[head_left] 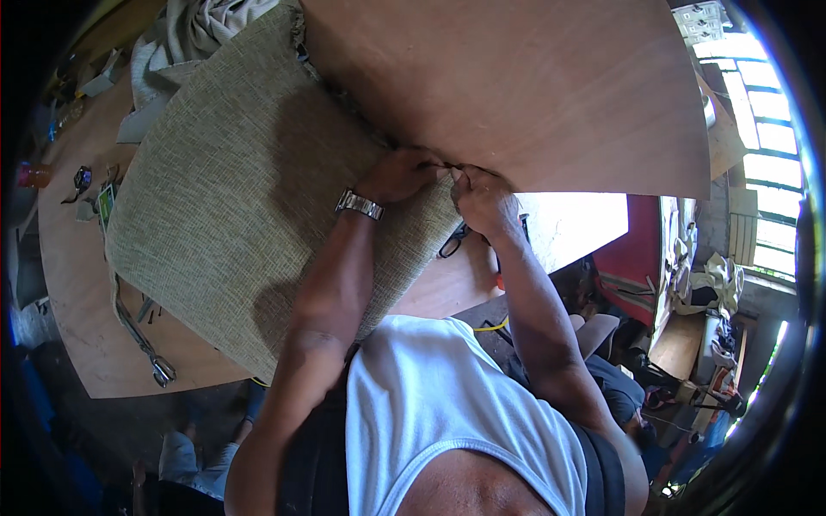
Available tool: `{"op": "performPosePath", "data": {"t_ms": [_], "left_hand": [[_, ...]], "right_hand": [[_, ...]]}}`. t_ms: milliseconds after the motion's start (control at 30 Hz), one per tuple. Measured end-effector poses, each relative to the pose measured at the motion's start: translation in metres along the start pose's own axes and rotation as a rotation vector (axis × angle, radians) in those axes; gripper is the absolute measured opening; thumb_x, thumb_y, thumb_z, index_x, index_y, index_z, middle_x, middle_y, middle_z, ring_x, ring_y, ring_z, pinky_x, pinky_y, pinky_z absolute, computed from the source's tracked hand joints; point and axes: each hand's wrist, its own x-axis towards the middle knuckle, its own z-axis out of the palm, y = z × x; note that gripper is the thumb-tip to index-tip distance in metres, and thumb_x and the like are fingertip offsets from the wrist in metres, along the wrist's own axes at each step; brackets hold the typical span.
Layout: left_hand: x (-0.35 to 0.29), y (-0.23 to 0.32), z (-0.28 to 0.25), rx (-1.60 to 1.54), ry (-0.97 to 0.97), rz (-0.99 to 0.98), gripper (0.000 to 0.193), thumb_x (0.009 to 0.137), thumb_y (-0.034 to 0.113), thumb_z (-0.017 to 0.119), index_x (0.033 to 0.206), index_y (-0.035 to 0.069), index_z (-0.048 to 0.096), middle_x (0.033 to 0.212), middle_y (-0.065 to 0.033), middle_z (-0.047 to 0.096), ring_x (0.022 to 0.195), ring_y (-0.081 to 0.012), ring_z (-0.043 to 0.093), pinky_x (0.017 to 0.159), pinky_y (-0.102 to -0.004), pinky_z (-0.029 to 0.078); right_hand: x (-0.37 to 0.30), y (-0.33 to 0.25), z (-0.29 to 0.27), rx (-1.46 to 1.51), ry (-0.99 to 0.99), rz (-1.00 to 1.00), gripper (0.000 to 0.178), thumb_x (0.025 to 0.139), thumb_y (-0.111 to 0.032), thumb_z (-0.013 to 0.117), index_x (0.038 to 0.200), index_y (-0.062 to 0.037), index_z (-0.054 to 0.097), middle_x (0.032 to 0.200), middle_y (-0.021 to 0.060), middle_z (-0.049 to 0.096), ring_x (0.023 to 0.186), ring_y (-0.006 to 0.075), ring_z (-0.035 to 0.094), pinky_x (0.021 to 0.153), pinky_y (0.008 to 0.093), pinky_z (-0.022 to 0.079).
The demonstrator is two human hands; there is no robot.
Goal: The person is upholstering a chair seat by securing a beige fabric to a wooden base. They repeatedly pull the fabric taut, fold the edges, and use a pneumatic staple gun to attach it to the underside of the seat. The person also uses scissors to trim excess fabric from the edges during the process.
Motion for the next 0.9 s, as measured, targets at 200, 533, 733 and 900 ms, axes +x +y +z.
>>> {"op": "performPosePath", "data": {"t_ms": [200, 533, 733, 900], "left_hand": [[0.009, -0.007, 0.003, 0.060, 0.036, 0.093, 0.032, 0.093, 0.035, 0.068, 0.111, 0.009, 0.075, 0.105, -0.0143, 0.075, 0.099, -0.0312, 0.072, 0.091, -0.0404, 0.054], [0.005, 0.006, 0.011, 0.025, 0.262, -0.119, 0.033, 0.092, 0.036, 0.069, 0.100, 0.004, 0.069, 0.103, -0.0184, 0.074, 0.098, -0.0356, 0.071, 0.085, -0.0455, 0.053], [0.010, 0.003, 0.002, 0.088, 0.152, -0.050, 0.041, 0.097, 0.039, 0.066, 0.115, 0.003, 0.068, 0.112, -0.0208, 0.073, 0.108, -0.0374, 0.069, 0.094, -0.0435, 0.052], [0.013, 0.009, -0.014, 0.044, -0.014, 0.011, 0.042, 0.099, 0.038, 0.065, 0.124, 0.004, 0.069, 0.120, -0.0166, 0.073, 0.116, -0.0299, 0.068, 0.102, -0.0391, 0.050]], "right_hand": [[0.000, -0.009, -0.005, -0.078, 0.018, -0.016, 0.030, 0.100, -0.033, 0.052, 0.111, -0.0114, 0.071, 0.103, 0.0207, 0.074, 0.097, 0.0424, 0.070, 0.088, 0.0546, 0.054], [0.003, -0.013, 0.009, 0.030, 0.105, 0.096, 0.027, 0.098, -0.036, 0.059, 0.107, -0.0146, 0.073, 0.095, 0.0213, 0.074, 0.091, 0.0442, 0.071, 0.083, 0.0561, 0.055], [0.001, -0.009, 0.015, 0.085, 0.217, 0.078, 0.020, 0.099, -0.034, 0.060, 0.104, -0.0183, 0.071, 0.090, 0.0200, 0.074, 0.087, 0.0432, 0.072, 0.075, 0.0563, 0.055], [-0.004, -0.005, 0.016, 0.144, 0.293, -0.011, 0.018, 0.098, -0.032, 0.061, 0.106, -0.0177, 0.069, 0.090, 0.0197, 0.074, 0.087, 0.0424, 0.071, 0.074, 0.0551, 0.054]]}}
